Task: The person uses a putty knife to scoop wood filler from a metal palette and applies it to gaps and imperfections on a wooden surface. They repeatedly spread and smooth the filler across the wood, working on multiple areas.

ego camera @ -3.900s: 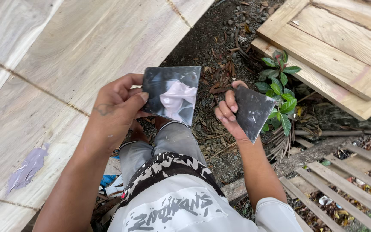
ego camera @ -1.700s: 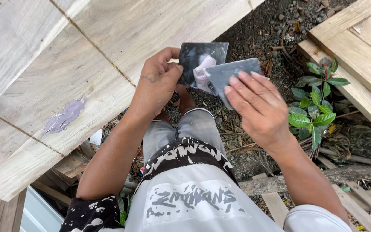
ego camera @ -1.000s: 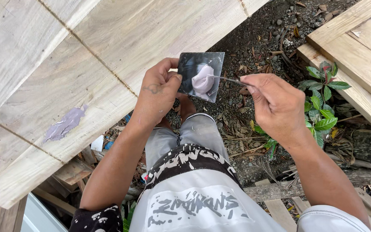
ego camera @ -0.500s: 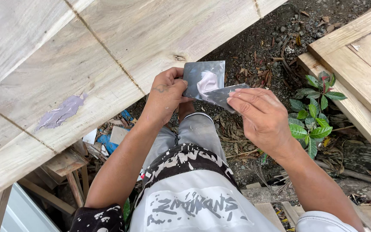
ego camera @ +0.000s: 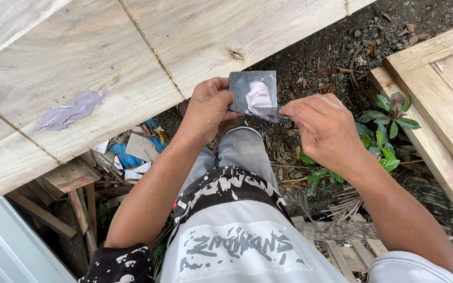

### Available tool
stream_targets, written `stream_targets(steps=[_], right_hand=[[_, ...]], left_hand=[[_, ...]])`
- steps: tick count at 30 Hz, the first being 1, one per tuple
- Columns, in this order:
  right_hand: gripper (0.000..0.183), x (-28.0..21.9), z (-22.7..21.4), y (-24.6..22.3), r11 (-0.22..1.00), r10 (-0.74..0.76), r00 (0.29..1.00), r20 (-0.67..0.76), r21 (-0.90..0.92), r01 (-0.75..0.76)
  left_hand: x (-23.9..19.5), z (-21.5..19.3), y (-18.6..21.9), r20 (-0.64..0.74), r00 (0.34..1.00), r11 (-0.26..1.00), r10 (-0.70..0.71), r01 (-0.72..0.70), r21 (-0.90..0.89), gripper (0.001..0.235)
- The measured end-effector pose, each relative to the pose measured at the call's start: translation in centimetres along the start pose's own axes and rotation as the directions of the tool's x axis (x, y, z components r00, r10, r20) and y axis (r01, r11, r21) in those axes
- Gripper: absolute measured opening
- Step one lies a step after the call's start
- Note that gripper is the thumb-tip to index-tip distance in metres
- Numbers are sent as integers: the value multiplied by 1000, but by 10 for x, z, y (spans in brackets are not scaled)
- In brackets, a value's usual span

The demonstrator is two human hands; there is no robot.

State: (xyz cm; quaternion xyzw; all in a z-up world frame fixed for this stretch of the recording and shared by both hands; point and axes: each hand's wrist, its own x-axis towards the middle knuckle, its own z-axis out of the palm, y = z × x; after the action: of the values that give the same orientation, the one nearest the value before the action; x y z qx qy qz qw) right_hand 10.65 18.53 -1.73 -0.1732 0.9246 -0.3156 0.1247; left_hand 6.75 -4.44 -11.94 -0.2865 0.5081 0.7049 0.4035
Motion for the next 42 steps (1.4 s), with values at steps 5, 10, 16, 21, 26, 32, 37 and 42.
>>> stream_targets(steps=[5, 10, 16, 21, 26, 32, 37, 42], right_hand=[[25, 28, -5, 5, 991, 94, 988, 122, 83, -105], [17, 69, -8, 13, 879, 365, 847, 386, 157, -450], [14, 87, 7, 46, 793, 356, 712, 605, 207, -573], [13, 67, 5, 86, 579, 261, 794, 549, 570, -583], [11, 48, 26, 92, 603, 460, 852, 250, 616, -506], [22, 52, 94, 50, 805, 551, 831, -70, 308, -507], [40, 58, 126, 38, 992, 95, 948, -304, -57, -117], [43, 48, 161, 41, 977, 58, 952, -301, -181, -116]], left_hand=[[4, -5, -5, -29, 999, 999, -36, 35, -32, 28], [10, -6, -6, -44, 997, 992, -55, 50, -117, 28], [12, -11, -8, -80, 996, 990, -27, 16, -137, 30], [-2, -38, -15, -107, 992, 997, 72, -74, -16, 36], [-30, -83, -33, -227, 974, 999, 27, -19, 39, 36], [-50, -107, -54, -305, 950, 994, -60, 85, 71, 36], [-59, -109, -60, -233, 968, 993, -94, 108, 49, 31], [-70, -121, -61, -194, 978, 997, -75, 78, 9, 31]])
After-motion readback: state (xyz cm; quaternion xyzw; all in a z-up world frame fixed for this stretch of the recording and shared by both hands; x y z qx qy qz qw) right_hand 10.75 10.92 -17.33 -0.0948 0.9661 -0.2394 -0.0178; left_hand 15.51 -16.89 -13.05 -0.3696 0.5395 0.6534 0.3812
